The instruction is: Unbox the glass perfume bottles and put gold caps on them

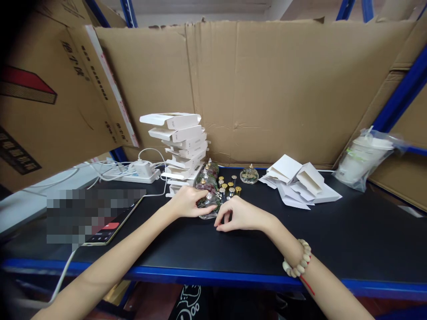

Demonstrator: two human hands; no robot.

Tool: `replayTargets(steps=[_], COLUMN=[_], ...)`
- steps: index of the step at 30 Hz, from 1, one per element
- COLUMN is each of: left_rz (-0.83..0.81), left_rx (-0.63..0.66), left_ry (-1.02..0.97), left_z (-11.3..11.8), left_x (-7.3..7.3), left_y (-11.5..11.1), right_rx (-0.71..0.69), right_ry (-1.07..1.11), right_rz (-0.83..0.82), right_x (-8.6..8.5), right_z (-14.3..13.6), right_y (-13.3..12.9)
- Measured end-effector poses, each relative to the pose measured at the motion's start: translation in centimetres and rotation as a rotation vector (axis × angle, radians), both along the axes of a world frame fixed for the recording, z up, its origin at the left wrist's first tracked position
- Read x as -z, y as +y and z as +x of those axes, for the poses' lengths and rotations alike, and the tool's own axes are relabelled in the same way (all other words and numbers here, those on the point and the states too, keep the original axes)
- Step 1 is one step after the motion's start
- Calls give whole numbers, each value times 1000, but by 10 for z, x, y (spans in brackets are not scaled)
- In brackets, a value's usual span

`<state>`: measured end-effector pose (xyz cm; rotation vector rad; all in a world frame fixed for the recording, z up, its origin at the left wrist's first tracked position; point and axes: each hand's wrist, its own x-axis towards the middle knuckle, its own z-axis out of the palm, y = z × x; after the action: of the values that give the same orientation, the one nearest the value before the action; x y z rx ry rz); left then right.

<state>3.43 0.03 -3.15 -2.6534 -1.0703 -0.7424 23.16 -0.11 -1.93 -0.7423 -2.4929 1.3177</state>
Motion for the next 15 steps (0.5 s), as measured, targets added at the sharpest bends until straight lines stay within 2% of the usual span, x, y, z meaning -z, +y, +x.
replayTargets(steps=[4, 9, 11, 15], left_rz=[-15, -30, -28, 0], left_rx=[7, 39, 58, 80], left_ry=[2, -35, -28, 8], left_z=[0, 5, 9, 14], left_x=[1, 3, 4, 4], left_y=[-1, -3, -5, -6], right_rx=[64, 422, 514, 511], right_ry=[99, 435, 498, 519], right_rz=[-25, -17, -42, -9], right_x=[-8, -7, -3, 2], right_z=[3, 1, 0, -1], right_y=[1, 6, 9, 12])
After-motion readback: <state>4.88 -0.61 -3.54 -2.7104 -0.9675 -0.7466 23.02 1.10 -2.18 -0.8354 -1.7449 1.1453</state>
